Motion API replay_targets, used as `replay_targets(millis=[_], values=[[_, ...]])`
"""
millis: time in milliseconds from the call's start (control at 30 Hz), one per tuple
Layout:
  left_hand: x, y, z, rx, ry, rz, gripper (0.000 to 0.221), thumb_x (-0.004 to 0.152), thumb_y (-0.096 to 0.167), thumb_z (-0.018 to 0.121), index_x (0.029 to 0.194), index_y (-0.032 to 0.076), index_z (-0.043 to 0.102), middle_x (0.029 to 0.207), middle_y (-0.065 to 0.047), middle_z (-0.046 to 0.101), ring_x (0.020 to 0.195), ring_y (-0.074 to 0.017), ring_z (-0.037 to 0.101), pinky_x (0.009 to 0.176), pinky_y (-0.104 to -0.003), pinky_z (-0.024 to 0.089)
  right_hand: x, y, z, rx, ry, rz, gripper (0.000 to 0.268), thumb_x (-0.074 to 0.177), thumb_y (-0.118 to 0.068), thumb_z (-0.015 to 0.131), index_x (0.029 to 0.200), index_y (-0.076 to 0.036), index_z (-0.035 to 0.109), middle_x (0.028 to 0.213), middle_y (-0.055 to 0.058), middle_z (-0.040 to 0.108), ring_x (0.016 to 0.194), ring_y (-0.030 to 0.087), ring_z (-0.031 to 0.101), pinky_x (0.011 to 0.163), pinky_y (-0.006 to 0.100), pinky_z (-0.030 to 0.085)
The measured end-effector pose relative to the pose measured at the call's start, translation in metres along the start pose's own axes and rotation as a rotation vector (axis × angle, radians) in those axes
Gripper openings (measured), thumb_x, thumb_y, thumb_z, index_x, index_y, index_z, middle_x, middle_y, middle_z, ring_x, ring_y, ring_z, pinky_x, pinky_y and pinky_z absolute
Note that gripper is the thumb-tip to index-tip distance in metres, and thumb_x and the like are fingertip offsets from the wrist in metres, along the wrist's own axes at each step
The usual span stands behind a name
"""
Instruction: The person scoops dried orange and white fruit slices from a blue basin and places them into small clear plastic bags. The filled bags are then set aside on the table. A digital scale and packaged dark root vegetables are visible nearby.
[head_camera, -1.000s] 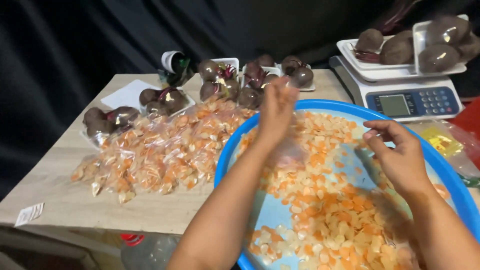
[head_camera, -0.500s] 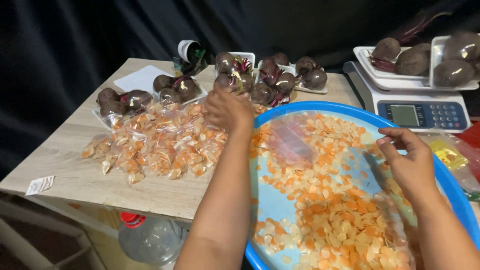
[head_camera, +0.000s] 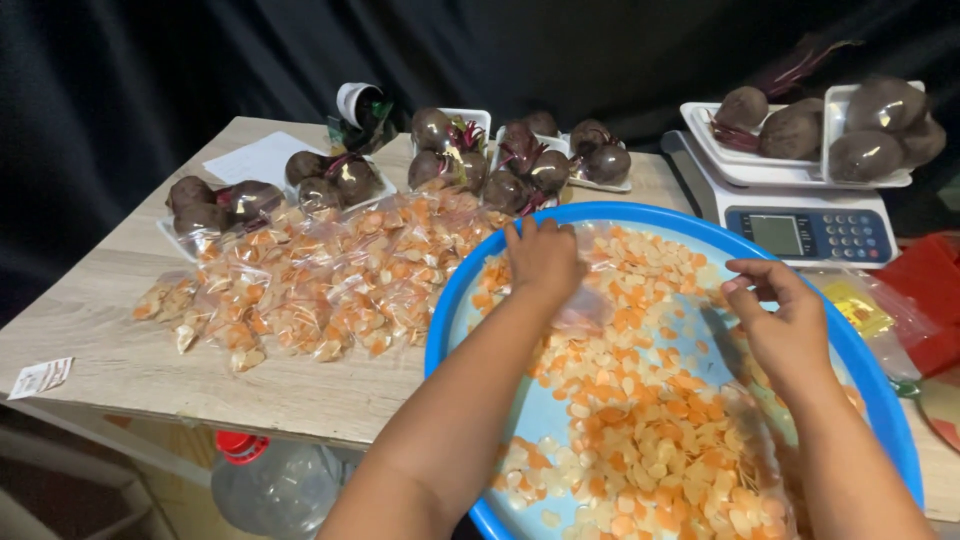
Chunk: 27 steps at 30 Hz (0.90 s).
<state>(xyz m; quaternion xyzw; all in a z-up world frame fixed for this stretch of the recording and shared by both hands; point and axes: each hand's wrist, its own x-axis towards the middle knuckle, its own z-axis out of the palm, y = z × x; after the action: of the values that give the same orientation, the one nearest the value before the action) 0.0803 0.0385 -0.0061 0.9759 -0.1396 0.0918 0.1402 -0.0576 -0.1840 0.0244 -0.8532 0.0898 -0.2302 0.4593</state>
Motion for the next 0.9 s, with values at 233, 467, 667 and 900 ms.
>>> replay_targets(millis=[233,467,667,900], values=[[-0.031,0.023,-0.034,-0.593,0.034,0.249,0.02,0.094,0.029,0.066,0.11,0.02,0.071,0.11,0.005,0.078,0.112,-0.0199,0.067,0.118,-0.05,0.031,0.0,-0.011,0.001,0.001,-0.017,0.021,0.025,0.1,-0.016,0.065,0.123,-0.01,0.071,0.103,0.004,0.065,0.091,0.015,0.058,0.068,0.036,0.052],[-0.032,0.04,0.0,-0.491,0.055,0.669,0.02,0.088,0.041,0.068,0.097,0.024,0.072,0.095,0.001,0.077,0.097,-0.0265,0.072,0.093,-0.044,0.042,0.004,0.017,0.017,-0.006,-0.072,-0.234,0.025,0.091,-0.015,0.075,0.116,-0.014,0.077,0.104,0.004,0.072,0.094,0.015,0.064,0.078,0.029,0.051],[-0.025,0.027,-0.002,-0.383,0.045,0.611,0.026,0.08,0.043,0.076,0.099,0.026,0.072,0.09,0.001,0.077,0.096,-0.0288,0.074,0.087,-0.045,0.049,0.009,0.03,0.025,-0.058,0.026,-0.283,0.01,0.089,-0.006,0.079,0.096,-0.013,0.08,0.082,0.005,0.07,0.077,0.018,0.064,0.063,0.028,0.052],[-0.022,0.013,-0.019,-0.45,0.2,0.48,0.05,0.093,0.061,0.062,0.132,0.028,0.061,0.115,0.003,0.066,0.116,-0.0285,0.061,0.099,-0.05,0.039,0.001,0.006,0.017,0.348,0.012,-0.036,0.014,0.087,-0.001,0.072,0.101,-0.004,0.074,0.077,0.005,0.068,0.068,0.009,0.06,0.054,0.021,0.051]])
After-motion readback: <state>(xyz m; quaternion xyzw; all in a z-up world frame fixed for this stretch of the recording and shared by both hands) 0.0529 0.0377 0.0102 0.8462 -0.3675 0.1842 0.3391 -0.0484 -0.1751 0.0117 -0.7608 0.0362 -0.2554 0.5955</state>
